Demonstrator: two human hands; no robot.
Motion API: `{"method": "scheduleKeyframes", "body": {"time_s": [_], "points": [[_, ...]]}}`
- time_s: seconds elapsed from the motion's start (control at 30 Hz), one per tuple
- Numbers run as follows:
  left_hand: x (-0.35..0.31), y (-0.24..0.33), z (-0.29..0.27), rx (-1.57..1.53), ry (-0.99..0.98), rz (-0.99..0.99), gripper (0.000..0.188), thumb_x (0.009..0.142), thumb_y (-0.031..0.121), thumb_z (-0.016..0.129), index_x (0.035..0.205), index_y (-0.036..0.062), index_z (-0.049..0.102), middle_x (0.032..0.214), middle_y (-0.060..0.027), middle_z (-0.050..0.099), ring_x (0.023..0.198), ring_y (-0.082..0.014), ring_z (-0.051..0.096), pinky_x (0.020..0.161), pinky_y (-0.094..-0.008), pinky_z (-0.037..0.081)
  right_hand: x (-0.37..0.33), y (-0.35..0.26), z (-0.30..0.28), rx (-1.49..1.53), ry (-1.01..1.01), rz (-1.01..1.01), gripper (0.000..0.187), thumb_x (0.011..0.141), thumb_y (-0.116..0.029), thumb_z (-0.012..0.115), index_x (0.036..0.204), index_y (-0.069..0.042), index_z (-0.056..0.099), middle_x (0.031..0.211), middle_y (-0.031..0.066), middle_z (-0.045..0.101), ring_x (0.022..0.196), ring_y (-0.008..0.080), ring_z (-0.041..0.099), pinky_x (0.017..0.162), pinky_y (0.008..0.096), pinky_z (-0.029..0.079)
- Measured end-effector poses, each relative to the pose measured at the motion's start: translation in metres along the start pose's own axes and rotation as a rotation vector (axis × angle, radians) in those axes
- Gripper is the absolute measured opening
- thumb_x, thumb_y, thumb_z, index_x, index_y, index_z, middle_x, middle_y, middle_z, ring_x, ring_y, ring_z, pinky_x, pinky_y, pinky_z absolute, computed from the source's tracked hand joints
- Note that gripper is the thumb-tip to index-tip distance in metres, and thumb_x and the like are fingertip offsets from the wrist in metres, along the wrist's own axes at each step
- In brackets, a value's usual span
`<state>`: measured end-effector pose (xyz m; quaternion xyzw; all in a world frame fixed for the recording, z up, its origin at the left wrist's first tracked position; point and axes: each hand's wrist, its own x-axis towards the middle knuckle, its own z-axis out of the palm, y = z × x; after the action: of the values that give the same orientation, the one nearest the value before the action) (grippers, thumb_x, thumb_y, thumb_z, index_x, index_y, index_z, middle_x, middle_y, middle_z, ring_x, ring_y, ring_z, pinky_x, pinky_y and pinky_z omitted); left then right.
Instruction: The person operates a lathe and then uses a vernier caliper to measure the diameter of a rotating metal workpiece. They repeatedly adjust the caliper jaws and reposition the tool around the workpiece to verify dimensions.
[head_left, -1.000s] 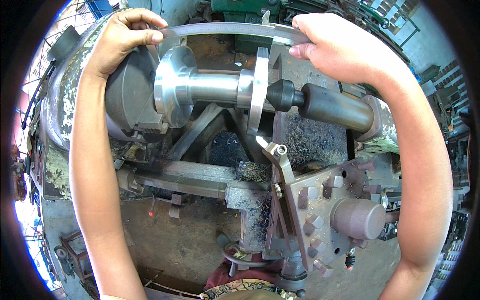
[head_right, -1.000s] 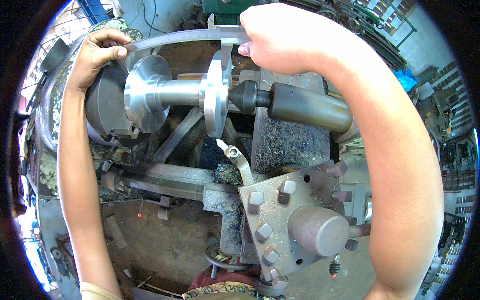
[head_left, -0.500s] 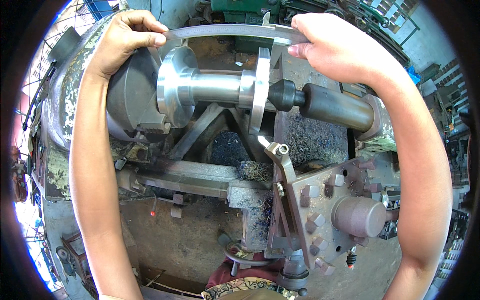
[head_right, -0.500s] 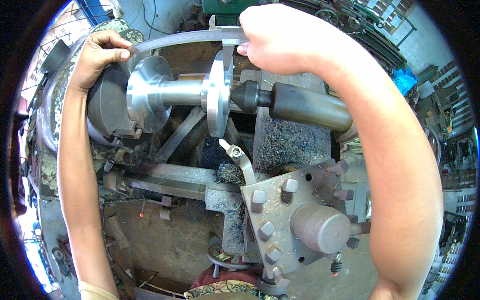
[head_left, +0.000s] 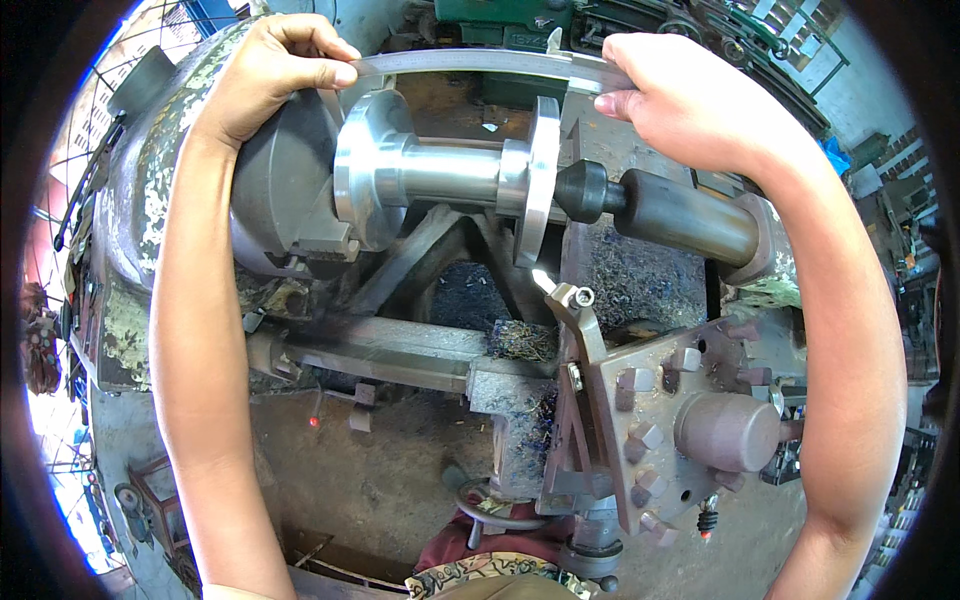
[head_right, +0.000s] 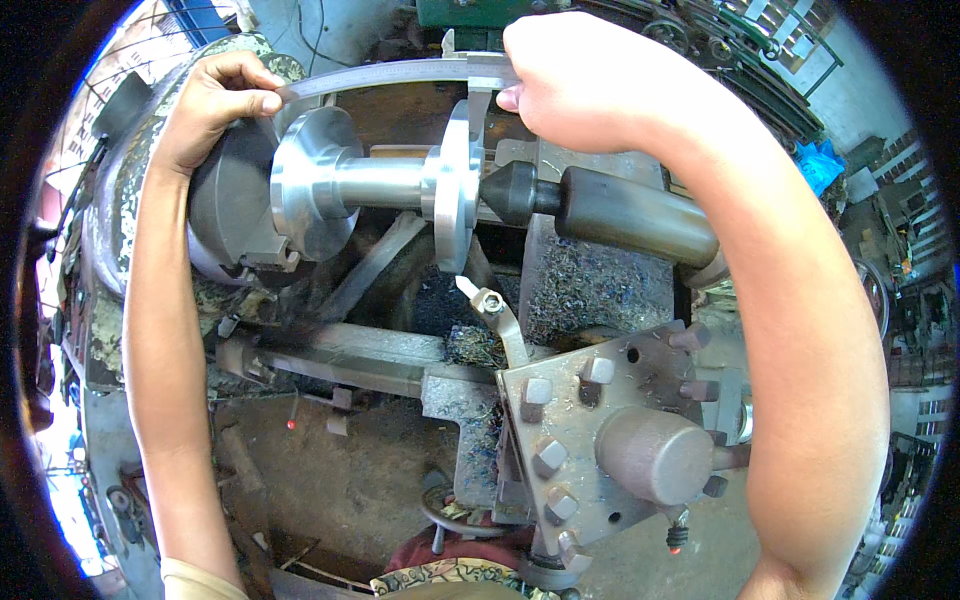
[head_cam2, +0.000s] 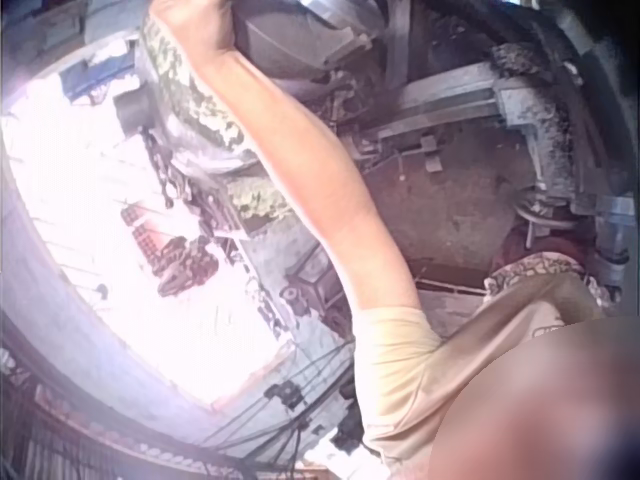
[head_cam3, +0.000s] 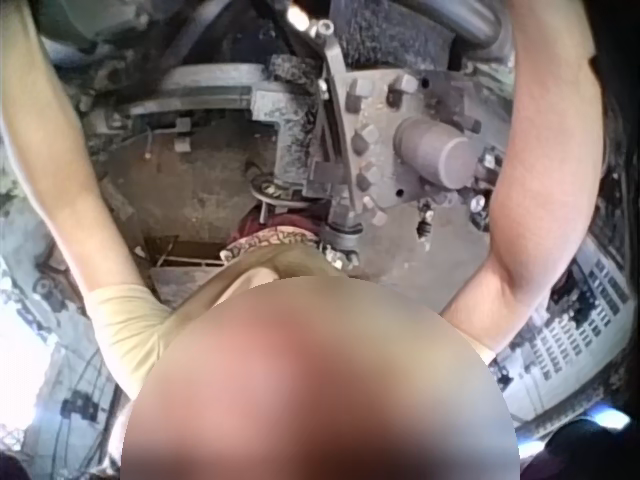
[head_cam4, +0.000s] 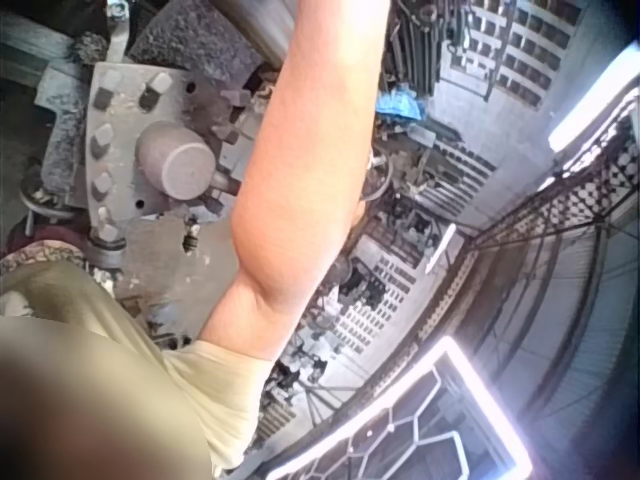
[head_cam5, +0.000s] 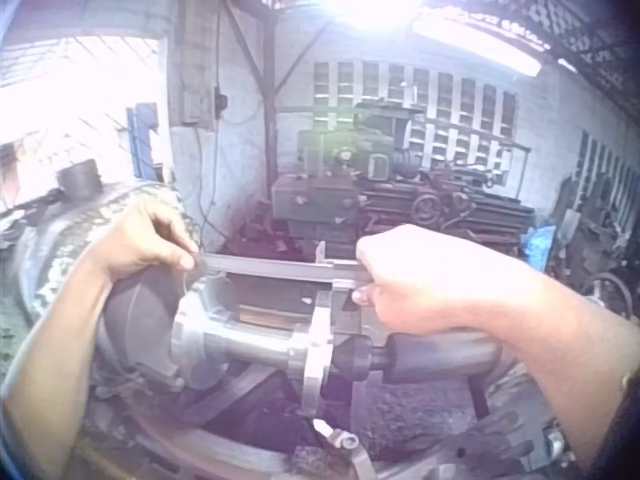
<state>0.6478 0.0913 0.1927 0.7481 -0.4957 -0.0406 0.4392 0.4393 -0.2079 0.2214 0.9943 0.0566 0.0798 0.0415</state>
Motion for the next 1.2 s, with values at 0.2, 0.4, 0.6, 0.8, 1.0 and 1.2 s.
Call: {"method": "scheduleKeyframes", "body": {"time_s": [0.2,0.4,0.6,0.8,1.0,1.2], "points": [[0.0004,-0.0002,0.0005,0.066,0.011,0.008,0.015,0.079,0.013,0.086,0.09,0.006,0.078,0.082,-0.0007,0.072,0.076,-0.0089,0.065,0.074,-0.0254,0.051,-0.0017,-0.0019,-0.0003,-0.026,0.011,0.005,0.026,0.099,-0.019,0.065,0.105,0.006,0.061,0.098,0.026,0.068,0.097,0.045,0.066,0.086,0.0495,0.051],[0.0003,0.0014,0.0013,0.054,0.012,-0.017,0.016,0.076,0.011,0.087,0.086,0.0078,0.074,0.082,0.003,0.07,0.077,-0.0057,0.058,0.075,-0.0235,0.044,-0.002,-0.0024,0.0006,-0.028,0.02,0.014,0.025,0.1,-0.018,0.064,0.106,0.005,0.061,0.098,0.025,0.068,0.098,0.0439,0.066,0.087,0.0488,0.052],[0.0004,0.003,0.0025,0.061,0.003,-0.023,0.017,0.074,0.011,0.087,0.082,0.0071,0.072,0.08,0.0023,0.068,0.076,-0.0063,0.058,0.073,-0.0234,0.045,-0.0052,-0.004,0.0027,0.007,0.112,-0.005,0.025,0.099,-0.017,0.065,0.109,0.006,0.061,0.099,0.0257,0.069,0.1,0.0434,0.067,0.088,0.0485,0.053],[0.0008,0.0038,0.0014,0.052,-0.01,-0.014,0.018,0.073,0.01,0.086,0.081,0.0064,0.07,0.08,0.0014,0.067,0.074,-0.0064,0.059,0.071,-0.0234,0.046,-0.0041,-0.0015,0.0023,0.017,0.077,0.003,0.025,0.099,-0.016,0.065,0.11,0.006,0.062,0.098,0.0267,0.068,0.099,0.0441,0.067,0.089,0.0485,0.053],[0.0008,0.0001,0.0025,0.05,0.012,0.024,0.015,0.077,0.006,0.083,0.087,0.0051,0.072,0.083,0.0006,0.07,0.076,-0.0064,0.062,0.073,-0.0227,0.048,-0.0024,0.0013,0.005,0.009,0.091,-0.017,0.025,0.099,-0.019,0.065,0.105,0.005,0.062,0.096,0.0262,0.067,0.096,0.0441,0.066,0.085,0.0493,0.051],[0.0002,0.0001,0.0039,-0.006,0.025,0.024,0.012,0.083,0.006,0.082,0.094,0.005,0.076,0.083,0.0006,0.071,0.077,-0.0073,0.065,0.074,-0.0233,0.053,0.0024,0.0029,0.0041,0.052,-0.101,0.046,0.028,0.099,-0.024,0.066,0.101,0.004,0.06,0.095,0.0236,0.065,0.094,0.0429,0.064,0.082,0.0484,0.049]]}}
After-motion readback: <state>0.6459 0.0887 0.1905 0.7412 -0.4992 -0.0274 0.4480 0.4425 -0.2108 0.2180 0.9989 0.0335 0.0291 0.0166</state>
